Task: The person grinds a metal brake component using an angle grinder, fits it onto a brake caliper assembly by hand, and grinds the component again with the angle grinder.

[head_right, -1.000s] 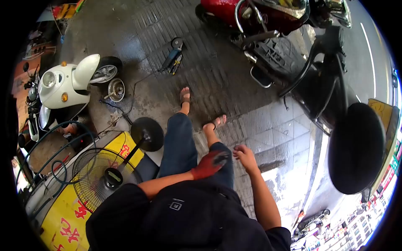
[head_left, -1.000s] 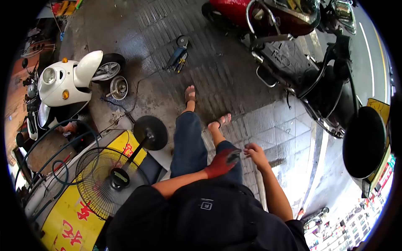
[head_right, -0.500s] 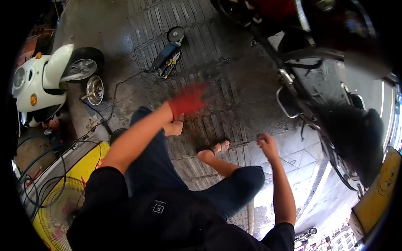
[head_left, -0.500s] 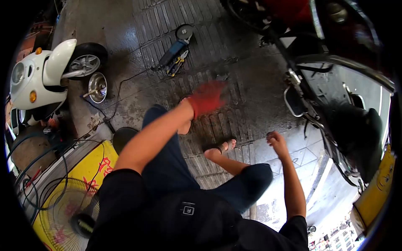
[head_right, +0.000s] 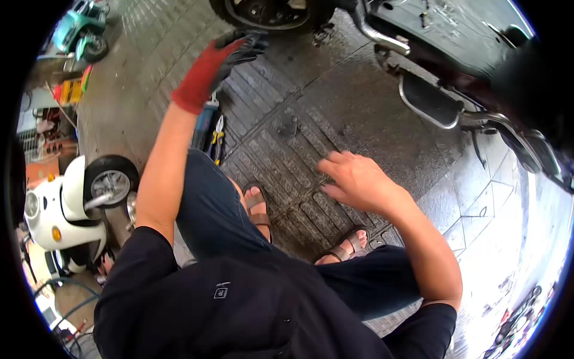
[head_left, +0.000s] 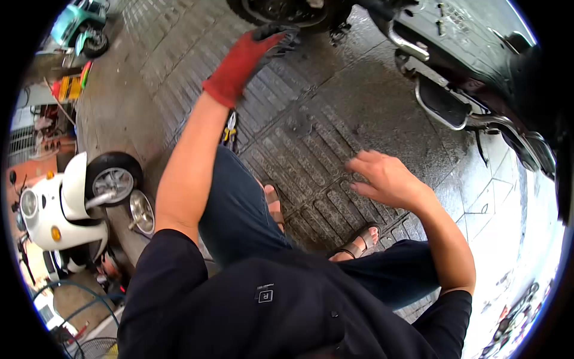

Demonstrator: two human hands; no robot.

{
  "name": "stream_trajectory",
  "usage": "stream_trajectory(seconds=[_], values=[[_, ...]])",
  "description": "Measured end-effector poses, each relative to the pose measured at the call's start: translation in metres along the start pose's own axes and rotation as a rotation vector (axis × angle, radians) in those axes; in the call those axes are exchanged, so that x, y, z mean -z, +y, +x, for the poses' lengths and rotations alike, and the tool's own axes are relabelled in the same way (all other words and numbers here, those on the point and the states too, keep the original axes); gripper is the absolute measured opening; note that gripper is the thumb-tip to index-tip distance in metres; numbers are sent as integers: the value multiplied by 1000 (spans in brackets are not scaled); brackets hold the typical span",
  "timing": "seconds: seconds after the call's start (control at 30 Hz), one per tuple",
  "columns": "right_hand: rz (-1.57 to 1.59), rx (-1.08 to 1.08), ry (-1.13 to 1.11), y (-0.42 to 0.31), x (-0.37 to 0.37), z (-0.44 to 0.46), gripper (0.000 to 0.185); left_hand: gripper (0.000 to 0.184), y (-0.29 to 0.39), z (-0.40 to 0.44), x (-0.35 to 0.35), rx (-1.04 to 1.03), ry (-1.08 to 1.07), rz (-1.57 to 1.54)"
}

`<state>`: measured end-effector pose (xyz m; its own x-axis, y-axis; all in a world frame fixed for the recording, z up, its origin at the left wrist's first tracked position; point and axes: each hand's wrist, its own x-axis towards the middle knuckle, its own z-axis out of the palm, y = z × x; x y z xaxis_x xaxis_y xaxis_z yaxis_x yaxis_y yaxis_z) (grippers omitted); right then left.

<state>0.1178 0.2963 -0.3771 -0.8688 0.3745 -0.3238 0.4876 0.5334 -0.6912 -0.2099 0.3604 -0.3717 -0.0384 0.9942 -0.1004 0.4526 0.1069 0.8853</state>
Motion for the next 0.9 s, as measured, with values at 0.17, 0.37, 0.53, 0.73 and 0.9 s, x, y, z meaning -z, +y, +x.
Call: stream_trajectory(seconds=[0.17, 0.37, 0.53, 0.73, 0.9], values=[[303, -52, 461, -23, 27, -6, 20, 43, 4, 3, 47, -71, 26, 156], [-45, -167, 138, 18, 5, -6, 24, 42, -87, -54, 124, -177, 356, 70], [32, -136, 158, 4, -25, 8, 29, 77, -305, -146, 117, 410, 316, 484], [-135, -447, -98, 36, -46, -56, 27, 97, -375, -166, 72, 638, 279, 655], [27, -575, 205, 27, -50, -72, 27, 80, -330, -145, 78, 646, 179, 672]])
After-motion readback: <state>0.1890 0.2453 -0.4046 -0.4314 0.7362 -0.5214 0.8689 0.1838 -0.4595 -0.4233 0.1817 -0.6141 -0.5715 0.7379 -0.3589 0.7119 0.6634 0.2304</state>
